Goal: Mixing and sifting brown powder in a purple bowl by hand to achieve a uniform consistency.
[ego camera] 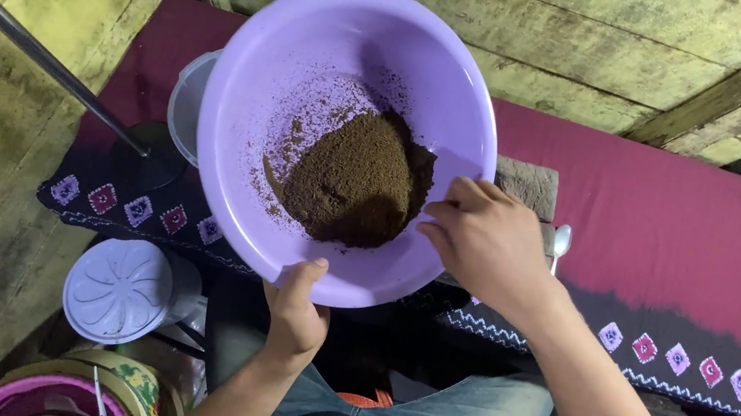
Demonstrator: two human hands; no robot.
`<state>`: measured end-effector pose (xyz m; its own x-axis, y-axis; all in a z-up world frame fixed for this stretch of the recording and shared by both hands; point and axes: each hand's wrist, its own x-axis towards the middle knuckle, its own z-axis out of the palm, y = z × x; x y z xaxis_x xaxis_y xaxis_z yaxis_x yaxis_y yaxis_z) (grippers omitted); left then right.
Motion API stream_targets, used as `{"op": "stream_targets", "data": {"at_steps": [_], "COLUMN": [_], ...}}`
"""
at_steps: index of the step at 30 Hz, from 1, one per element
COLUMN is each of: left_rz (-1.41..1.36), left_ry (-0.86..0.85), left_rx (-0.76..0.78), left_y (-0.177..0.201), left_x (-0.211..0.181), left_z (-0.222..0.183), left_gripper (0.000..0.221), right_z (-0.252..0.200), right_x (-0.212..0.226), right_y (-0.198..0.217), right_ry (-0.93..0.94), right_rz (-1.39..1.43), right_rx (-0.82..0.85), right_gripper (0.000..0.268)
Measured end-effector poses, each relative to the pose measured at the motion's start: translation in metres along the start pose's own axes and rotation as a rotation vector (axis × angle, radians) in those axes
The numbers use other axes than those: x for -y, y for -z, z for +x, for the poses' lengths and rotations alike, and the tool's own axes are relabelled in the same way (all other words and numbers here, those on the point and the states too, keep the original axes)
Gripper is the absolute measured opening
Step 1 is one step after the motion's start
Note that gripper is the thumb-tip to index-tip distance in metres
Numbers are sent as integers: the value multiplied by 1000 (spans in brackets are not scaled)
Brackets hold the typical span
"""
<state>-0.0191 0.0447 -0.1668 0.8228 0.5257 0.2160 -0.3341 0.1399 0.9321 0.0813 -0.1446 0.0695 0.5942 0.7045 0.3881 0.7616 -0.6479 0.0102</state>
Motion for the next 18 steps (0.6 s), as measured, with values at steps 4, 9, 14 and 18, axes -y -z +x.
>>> {"op": "stream_targets", "data": {"at_steps": [4,9,14,18], "left_rz": [-216,-23,-162,70], "left_ry": [147,48,299,79], "left_rx": [-73,-3,-174,1], "left_y": [42,22,-22,-6], "left_x": [96,43,-65,-43], "left_z": [-14,-14,6,1], "left_gripper": [71,59,22,9], "right_z": [7,16,16,19], "right_x": [-4,1,2,2], "right_y": [-25,-37,-61,-61], "right_ry": [18,-46,-147,-142], "right_rz": [-67,-125,-149,-190], "right_rx": [133,243,391,511], "right_gripper": [14,17,24,16]}}
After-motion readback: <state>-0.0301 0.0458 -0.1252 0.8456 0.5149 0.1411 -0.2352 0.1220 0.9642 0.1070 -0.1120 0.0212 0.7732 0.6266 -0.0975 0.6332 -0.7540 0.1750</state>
